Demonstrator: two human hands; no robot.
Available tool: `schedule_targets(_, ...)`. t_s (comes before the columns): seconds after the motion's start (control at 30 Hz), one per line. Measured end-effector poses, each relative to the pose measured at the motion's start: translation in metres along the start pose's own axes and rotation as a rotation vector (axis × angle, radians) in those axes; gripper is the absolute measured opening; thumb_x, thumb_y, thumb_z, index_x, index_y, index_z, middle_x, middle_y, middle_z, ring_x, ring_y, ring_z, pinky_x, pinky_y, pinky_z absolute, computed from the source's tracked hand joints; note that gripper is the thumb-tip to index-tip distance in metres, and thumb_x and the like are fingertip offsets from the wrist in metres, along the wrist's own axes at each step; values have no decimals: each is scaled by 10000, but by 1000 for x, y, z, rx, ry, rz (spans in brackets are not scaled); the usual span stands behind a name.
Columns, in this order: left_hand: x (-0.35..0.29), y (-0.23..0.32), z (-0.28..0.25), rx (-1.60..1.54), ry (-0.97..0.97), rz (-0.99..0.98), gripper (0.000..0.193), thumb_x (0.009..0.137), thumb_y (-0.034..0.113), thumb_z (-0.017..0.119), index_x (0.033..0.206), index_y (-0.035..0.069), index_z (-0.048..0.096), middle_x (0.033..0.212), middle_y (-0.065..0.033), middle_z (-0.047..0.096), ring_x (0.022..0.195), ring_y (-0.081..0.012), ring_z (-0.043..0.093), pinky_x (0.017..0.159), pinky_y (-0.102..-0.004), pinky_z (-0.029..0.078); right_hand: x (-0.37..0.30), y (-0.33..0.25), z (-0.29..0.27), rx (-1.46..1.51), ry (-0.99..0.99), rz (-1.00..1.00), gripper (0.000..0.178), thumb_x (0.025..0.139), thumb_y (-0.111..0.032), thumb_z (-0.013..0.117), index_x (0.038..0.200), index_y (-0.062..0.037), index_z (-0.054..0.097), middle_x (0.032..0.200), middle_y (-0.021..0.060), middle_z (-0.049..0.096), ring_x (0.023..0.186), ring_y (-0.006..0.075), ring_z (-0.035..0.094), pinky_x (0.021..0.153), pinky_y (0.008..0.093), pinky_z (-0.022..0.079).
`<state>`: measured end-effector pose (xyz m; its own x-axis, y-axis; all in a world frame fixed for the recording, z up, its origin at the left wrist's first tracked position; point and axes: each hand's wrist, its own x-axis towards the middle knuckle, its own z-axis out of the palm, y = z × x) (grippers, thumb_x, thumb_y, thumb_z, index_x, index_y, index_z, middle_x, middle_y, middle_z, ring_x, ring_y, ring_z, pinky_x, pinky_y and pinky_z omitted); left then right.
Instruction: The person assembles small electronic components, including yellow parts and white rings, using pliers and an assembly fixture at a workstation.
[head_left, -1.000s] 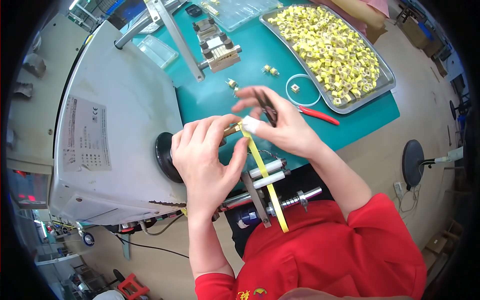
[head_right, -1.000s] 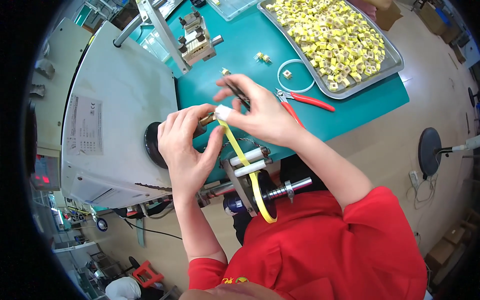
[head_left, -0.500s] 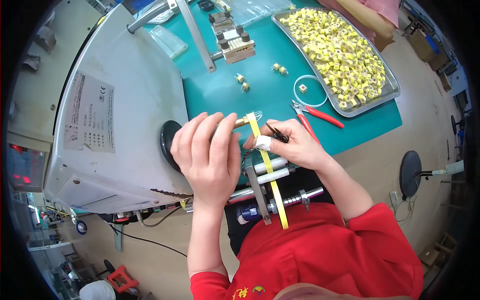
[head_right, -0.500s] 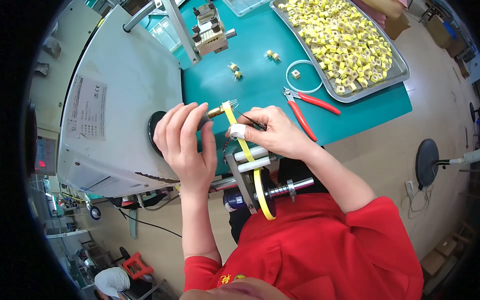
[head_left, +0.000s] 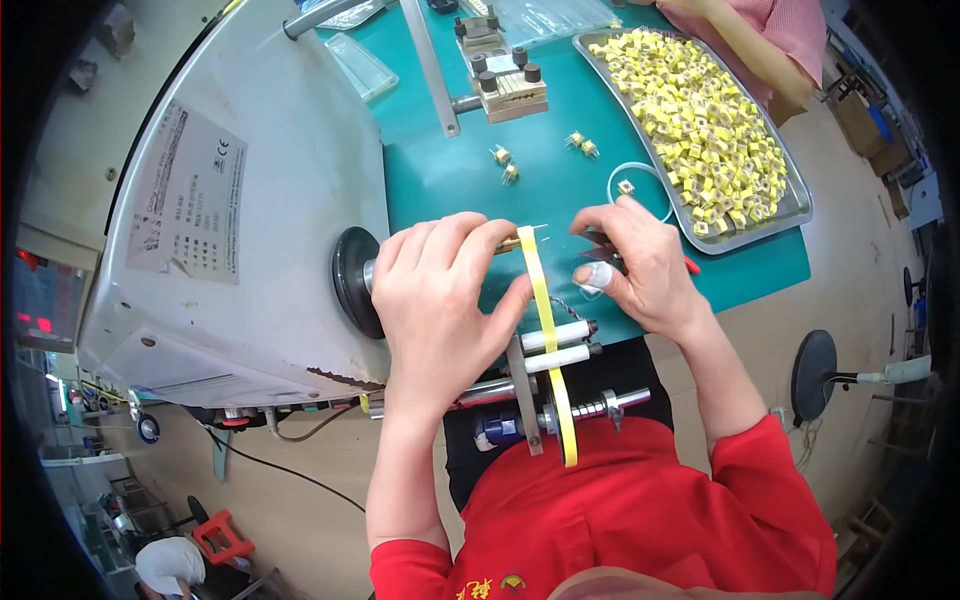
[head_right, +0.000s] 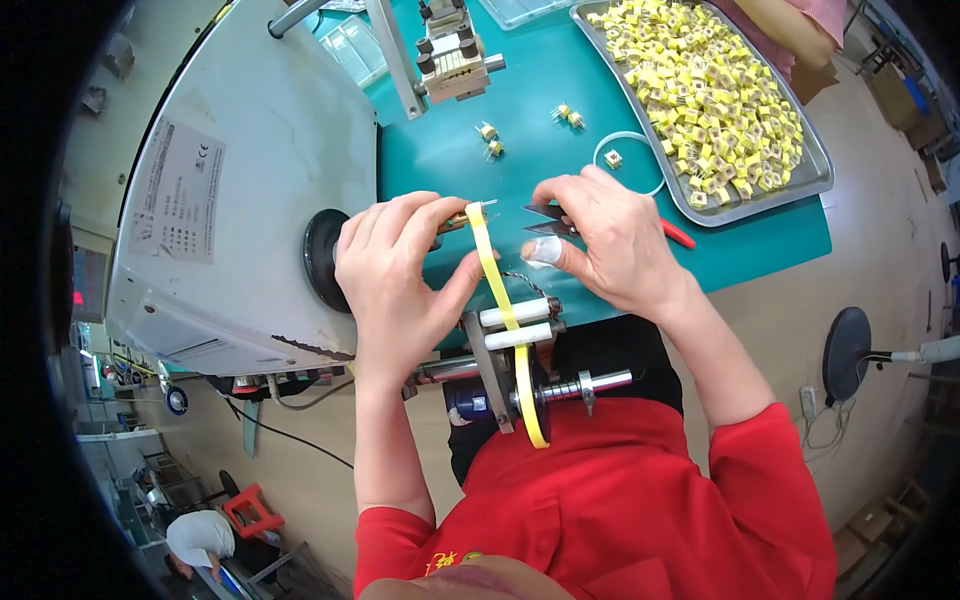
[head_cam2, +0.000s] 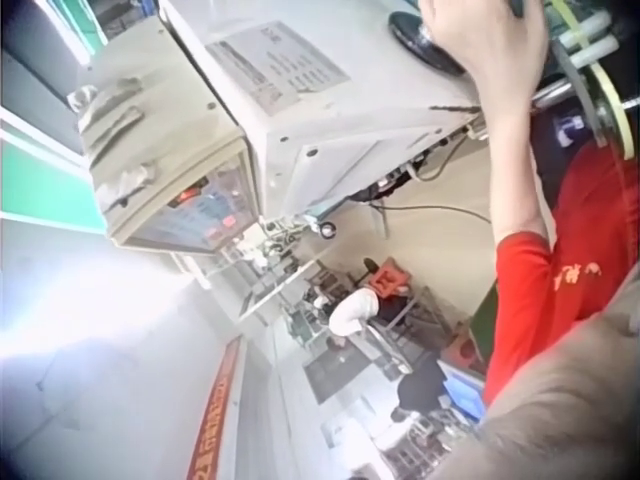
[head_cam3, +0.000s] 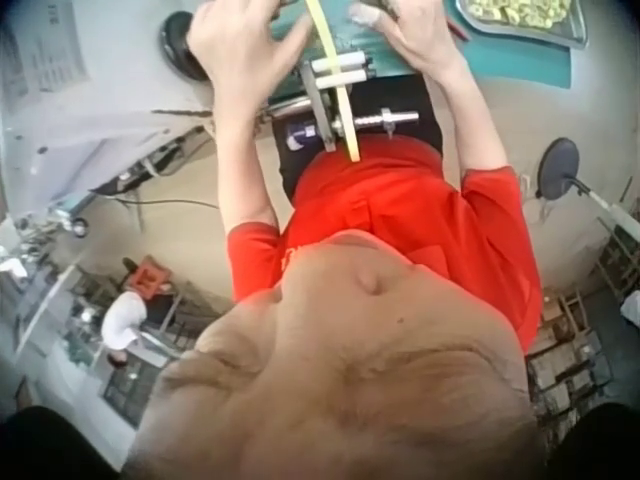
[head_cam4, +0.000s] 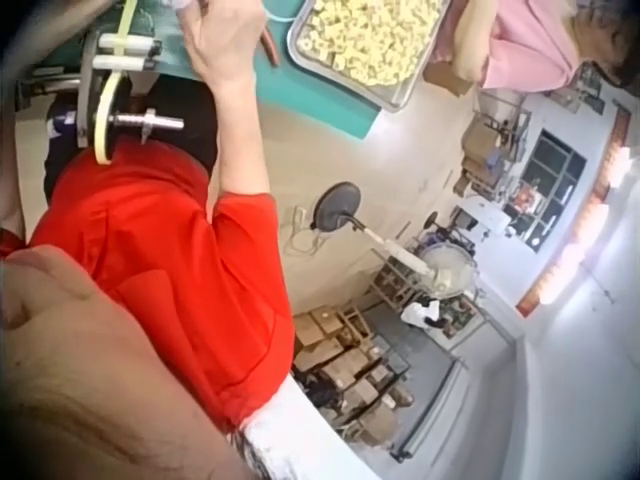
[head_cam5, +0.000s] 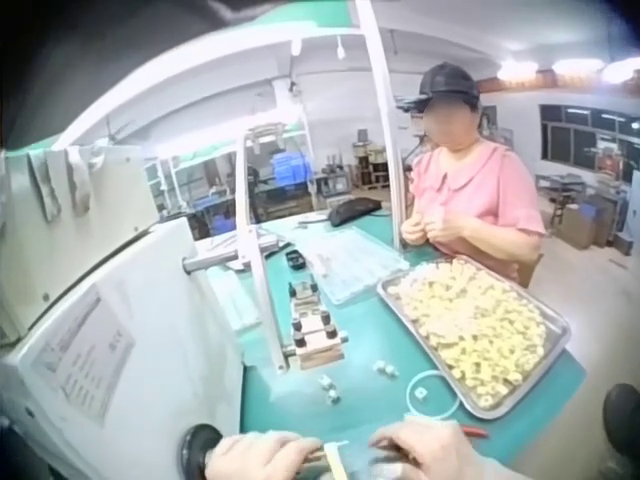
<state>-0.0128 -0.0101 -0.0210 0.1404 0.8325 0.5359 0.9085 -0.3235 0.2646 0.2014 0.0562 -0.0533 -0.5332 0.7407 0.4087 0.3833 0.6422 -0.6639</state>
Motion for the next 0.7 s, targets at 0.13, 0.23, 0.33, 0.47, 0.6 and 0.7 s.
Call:
schedule_targets(0.13,-7,3,1,16,56,13,408,694,244,788,1075,133,690,1036,-35,647,965,-242,611,904,-385,404,9,0,-7,-320,9,-266,318,771,-228,769,957,-32,602,822,86,594,774,274,583,615,359,482)
schedule_targets(0.23,-6,4,0,0,31,13,441,684,246,804,1092,129,685,1068,-41,640,1007,-252,603,927,-402,407,18,-5,-3,-485,38,-384,248,737,-171,750,898,-87,582,786,42,574,786,216,586,630,320,503)
schedule_targets(0.33,-7,1,-2,-1,19,22,455,675,249,818,1089,123,681,1073,-43,639,1018,-258,602,926,-412,423,24,-10,2,-571,0,-455,284,715,-200,772,893,-82,584,761,63,542,751,238,570,603,337,476)
schedule_targets(0.47,-6,2,-11,-37,-11,14,481,666,283,820,1097,120,682,1076,-47,640,1024,-263,602,940,-413,422,25,-10,1,-563,-34,-404,202,784,-157,738,888,-59,595,771,73,547,738,245,564,589,346,463)
schedule_targets(0.6,-7,5,3,16,18,46,548,661,298,823,1154,123,660,1095,-48,644,1041,-265,603,959,-413,416,27,-12,1,219,119,-100,305,825,-133,747,1065,12,628,924,92,668,776,178,630,680,294,500)
schedule_targets(0.7,-8,3,11,22,113,24,657,635,180,802,1259,113,607,1052,-28,666,996,-233,614,979,-385,391,39,-11,4,254,-152,20,341,828,-117,732,1145,-17,658,950,80,709,782,127,640,672,270,502)
